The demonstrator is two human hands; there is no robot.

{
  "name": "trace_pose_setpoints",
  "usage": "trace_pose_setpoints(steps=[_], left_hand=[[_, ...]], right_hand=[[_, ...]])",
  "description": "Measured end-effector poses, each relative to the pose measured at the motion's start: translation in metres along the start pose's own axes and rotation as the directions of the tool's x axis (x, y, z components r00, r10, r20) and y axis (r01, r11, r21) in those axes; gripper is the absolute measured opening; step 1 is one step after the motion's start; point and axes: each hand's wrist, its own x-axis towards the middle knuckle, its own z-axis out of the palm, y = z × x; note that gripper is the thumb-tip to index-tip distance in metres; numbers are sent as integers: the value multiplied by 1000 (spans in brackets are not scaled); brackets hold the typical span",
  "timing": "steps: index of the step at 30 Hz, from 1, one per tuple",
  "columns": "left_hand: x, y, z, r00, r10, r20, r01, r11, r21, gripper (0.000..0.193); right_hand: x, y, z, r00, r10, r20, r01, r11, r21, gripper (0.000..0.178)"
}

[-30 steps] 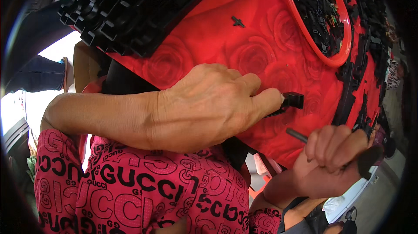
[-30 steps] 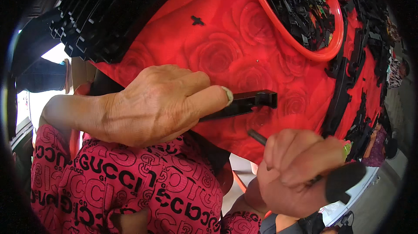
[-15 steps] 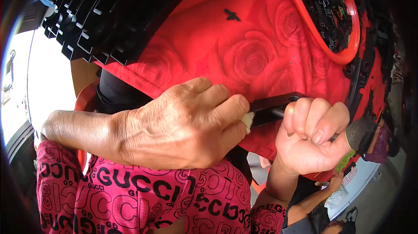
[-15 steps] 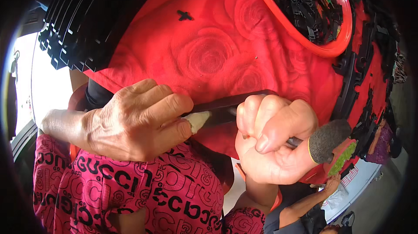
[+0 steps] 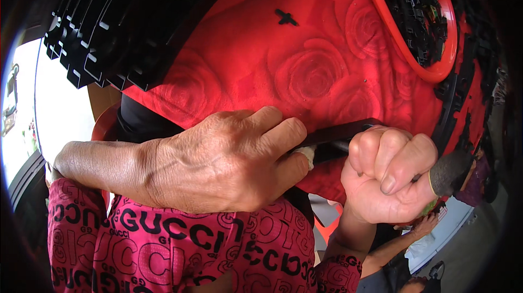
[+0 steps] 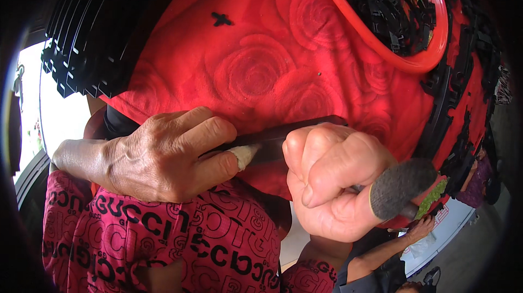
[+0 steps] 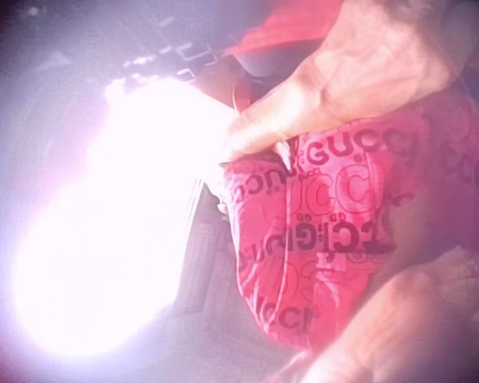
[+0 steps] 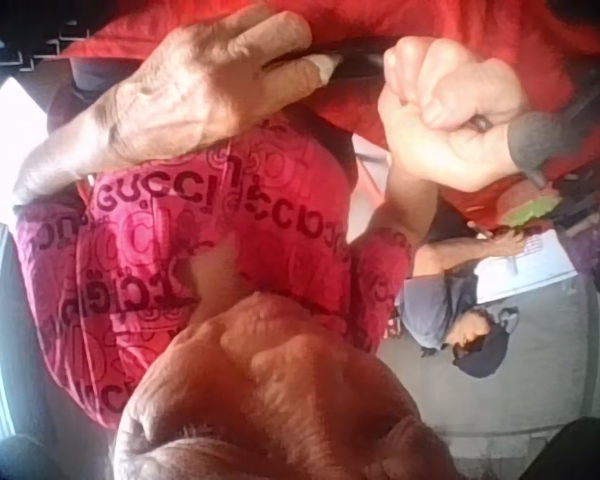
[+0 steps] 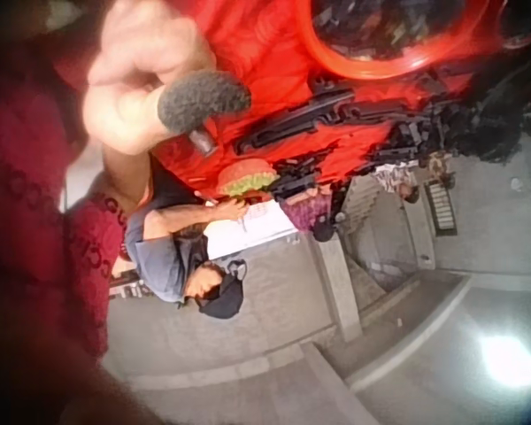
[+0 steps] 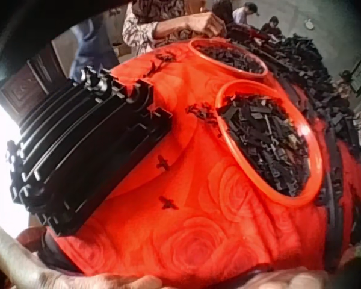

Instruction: The person cleans and assembles plastic parts by wiping them with a cloth, inserting small components into the plastic casing, and securing them with a metal rod.

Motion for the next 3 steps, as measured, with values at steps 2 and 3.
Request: trace_pose_setpoints(steps=[2,3], left_hand=[[1,-1,1,1000,8,-13,-9,1000,-25,25],[2,-2,1,1000,11,-15,-12,1000,-27,25]], right_hand=[[1,3,-6,999,-4,44,3,1000,16,56],[1,5,-8,996,-27,82,29,999,-24,56]])
